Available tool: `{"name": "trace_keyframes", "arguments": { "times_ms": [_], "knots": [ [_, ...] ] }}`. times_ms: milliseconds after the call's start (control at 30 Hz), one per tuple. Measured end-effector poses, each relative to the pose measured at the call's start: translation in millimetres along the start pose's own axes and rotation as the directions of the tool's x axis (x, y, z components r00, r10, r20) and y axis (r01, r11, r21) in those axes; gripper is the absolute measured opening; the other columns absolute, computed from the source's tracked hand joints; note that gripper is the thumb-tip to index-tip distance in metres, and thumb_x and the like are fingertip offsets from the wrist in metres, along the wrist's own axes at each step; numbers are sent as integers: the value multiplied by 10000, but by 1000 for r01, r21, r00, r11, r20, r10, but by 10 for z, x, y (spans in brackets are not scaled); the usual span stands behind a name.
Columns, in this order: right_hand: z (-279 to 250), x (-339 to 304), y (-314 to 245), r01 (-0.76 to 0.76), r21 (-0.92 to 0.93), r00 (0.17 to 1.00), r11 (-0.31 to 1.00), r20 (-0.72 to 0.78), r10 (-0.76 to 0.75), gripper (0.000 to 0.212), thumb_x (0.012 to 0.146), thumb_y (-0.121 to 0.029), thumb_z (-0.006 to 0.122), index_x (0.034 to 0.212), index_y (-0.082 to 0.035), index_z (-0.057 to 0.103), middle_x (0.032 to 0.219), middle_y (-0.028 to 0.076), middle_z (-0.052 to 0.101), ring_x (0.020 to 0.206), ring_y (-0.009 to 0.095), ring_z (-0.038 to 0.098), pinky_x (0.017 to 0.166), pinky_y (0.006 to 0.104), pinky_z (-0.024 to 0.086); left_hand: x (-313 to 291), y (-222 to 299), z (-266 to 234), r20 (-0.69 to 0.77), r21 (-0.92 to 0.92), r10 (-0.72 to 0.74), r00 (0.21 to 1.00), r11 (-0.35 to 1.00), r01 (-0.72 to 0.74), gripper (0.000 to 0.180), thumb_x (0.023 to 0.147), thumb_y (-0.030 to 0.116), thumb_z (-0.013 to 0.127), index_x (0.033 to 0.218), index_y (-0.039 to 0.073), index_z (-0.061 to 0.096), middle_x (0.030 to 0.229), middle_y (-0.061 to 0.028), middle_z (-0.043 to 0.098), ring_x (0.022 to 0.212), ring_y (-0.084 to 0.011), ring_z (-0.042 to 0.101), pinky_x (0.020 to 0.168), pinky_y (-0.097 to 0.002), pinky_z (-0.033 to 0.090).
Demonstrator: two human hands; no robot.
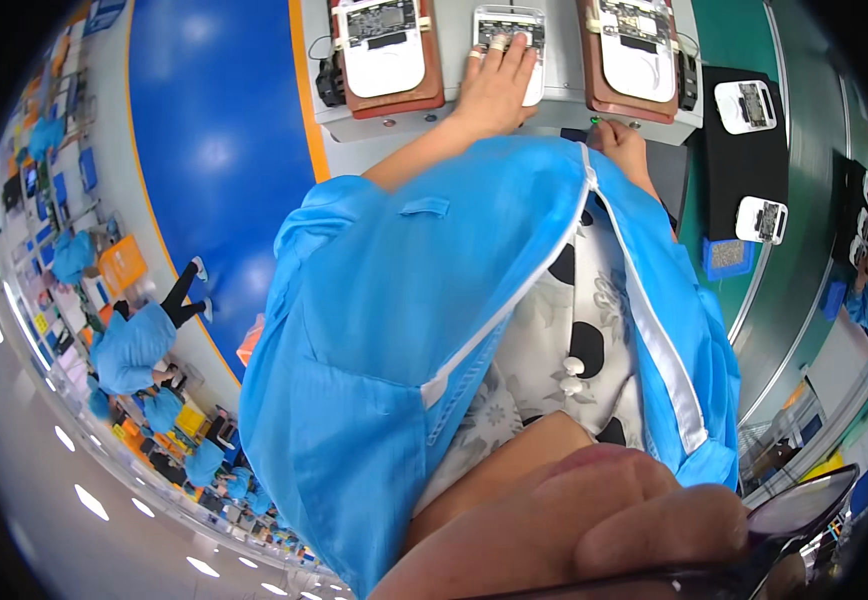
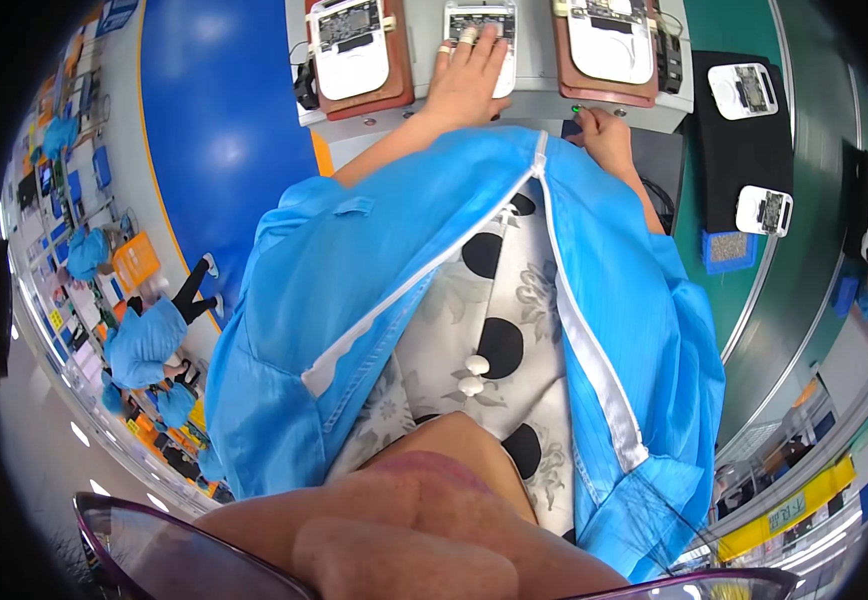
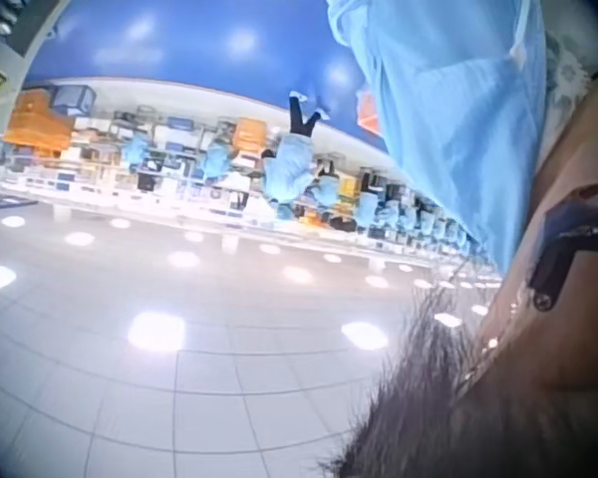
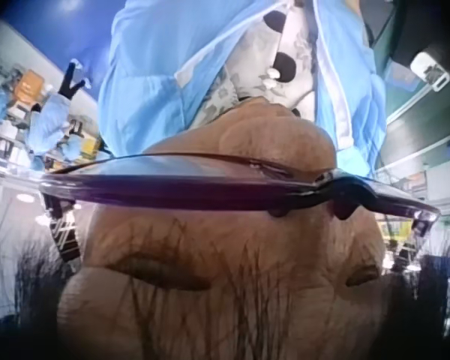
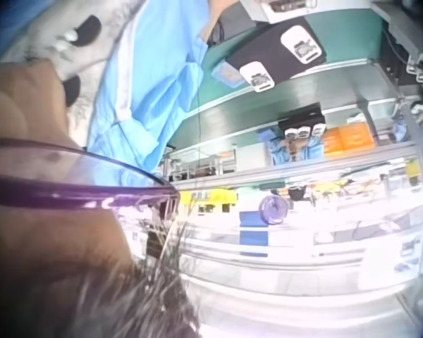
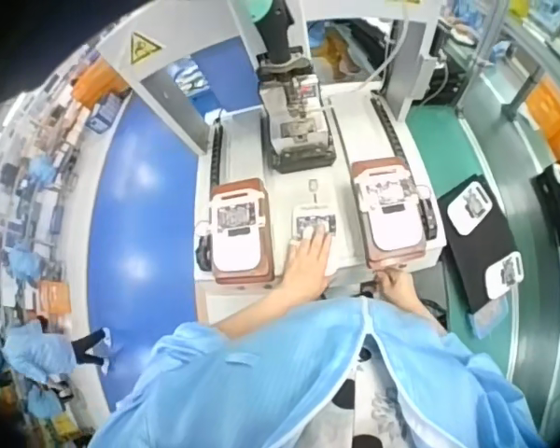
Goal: Assembling electronic PCBs and components into plastic housings on a factory production line.
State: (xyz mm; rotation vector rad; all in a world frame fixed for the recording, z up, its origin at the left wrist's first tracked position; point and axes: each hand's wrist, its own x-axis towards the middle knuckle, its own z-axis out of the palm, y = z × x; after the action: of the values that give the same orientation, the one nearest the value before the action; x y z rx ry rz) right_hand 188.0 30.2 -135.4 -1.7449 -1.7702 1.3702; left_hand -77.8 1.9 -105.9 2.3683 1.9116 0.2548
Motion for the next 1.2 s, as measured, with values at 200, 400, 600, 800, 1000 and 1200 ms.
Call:
{"name": "trace_keyframes", "arguments": {
  "times_ms": [200, 400, 600, 800, 1000, 1200],
  "knots": [
    [149, 38, -227, 17, -295, 997, 956, 81, 8, 322, 968, -269, 587, 925, 24, 713, 812, 211, 718, 729, 325, 743, 682, 419, 550, 41, 4, -46, -48, -61, 15, 999, 998, -18, 912, 787, 475, 801, 1508, 53, 434, 1615, -162, 331, 1455, -380, 342, 1141, -644, 269],
    [208, 1, -1019, 331, -176, 890, 927, 384, -244, 276, 946, -278, 596, 927, -29, 714, 772, 218, 680, 724, 392, 682, 687, 447, 530, 7, -114, -62, -70, -84, 17, 997, 996, -23, 912, 767, 475, 814, 1503, 79, 449, 1602, -138, 356, 1437, -365, 361, 1139, -647, 281],
    [217, 566, -1517, 325, -332, 930, 886, -57, -362, 368, 948, -352, 610, 1119, -33, 674, 826, 239, 721, 783, 434, 707, 733, 483, 559, 27, -150, -199, -22, -93, 20, 1000, 995, -22, 980, 712, 515, 838, 1501, 84, 448, 1586, -140, 364, 1416, -364, 374, 1131, -643, 291],
    [428, 1187, -1681, 245, -623, 931, 743, -63, -360, 412, 966, -357, 544, 1202, -34, 642, 974, 293, 716, 914, 455, 708, 838, 547, 551, 104, -138, -297, 14, -242, 69, 998, 968, -63, 1028, 725, 503, 831, 1536, 72, 369, 1537, -177, 384, 1419, -400, 347, 1115, -669, 283],
    [509, 1344, -1521, 335, -487, 922, 807, -7, -387, 238, 975, -242, 557, 1094, -71, 671, 933, 247, 724, 892, 461, 696, 825, 537, 545, 54, -176, -211, -11, -202, 59, 998, 977, -60, 995, 726, 501, 840, 1509, 69, 404, 1563, -201, 353, 1418, -418, 333, 1134, -669, 256],
    [457, 1276, -1606, 265, -435, 953, 861, -21, -304, 237, 970, -254, 578, 1101, -78, 670, 903, 236, 731, 865, 449, 707, 819, 523, 555, 104, -113, -232, -6, -186, 14, 1000, 983, -15, 1011, 692, 518, 858, 1481, 33, 453, 1542, -185, 372, 1408, -388, 343, 1137, -653, 262]
  ]
}}
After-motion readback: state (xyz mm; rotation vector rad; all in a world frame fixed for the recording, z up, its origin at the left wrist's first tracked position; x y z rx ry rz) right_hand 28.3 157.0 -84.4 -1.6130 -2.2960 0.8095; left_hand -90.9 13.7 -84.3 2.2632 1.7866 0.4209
